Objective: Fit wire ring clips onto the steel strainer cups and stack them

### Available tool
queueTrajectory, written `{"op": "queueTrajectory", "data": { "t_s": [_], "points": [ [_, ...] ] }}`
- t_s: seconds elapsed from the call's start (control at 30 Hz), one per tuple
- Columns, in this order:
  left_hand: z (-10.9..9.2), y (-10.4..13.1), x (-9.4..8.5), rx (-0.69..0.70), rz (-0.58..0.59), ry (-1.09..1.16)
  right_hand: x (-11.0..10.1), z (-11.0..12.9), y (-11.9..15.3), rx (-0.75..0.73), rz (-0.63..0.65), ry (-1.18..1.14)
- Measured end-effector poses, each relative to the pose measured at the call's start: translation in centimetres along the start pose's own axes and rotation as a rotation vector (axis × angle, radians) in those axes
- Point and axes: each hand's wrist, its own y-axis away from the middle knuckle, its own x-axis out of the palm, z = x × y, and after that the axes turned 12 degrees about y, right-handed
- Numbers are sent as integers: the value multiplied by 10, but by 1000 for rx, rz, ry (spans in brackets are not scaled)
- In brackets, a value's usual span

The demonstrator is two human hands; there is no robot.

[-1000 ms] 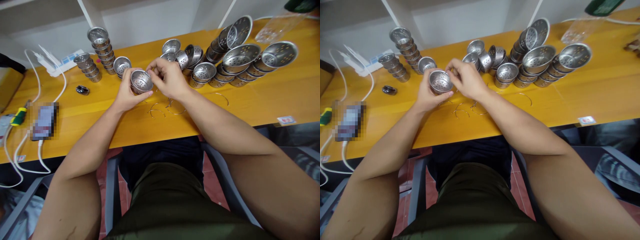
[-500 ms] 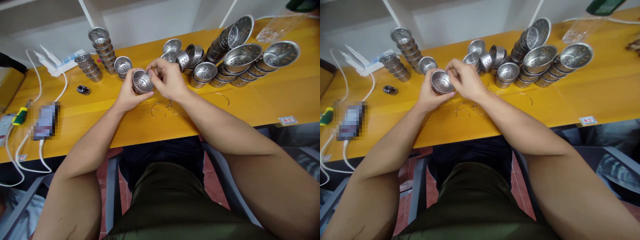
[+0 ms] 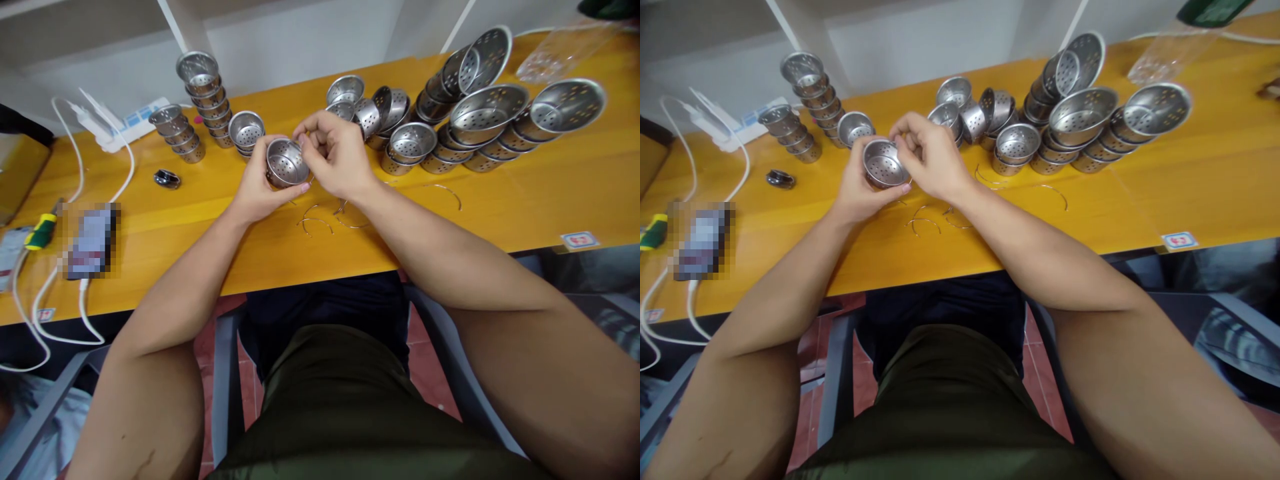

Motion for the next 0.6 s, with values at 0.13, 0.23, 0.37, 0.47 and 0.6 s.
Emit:
{"op": "queueTrajectory", "data": {
  "t_s": [0.13,0.23,0.37,0.47,0.6],
  "points": [
    [-7,-1,1,-20,9,-11,5,1,2,7,-8,10],
    [-11,-1,3,-33,-12,-26,9,5,3,32,-18,-9],
    [-10,-1,2,-27,-35,-15,0,8,-1,28,38,-117],
    [-6,-1,-5,-31,-53,22,-18,6,-7,-45,238,-260],
    [4,0,-12,-102,-18,80,-32,-2,-11,-46,414,-354]
  ]
}}
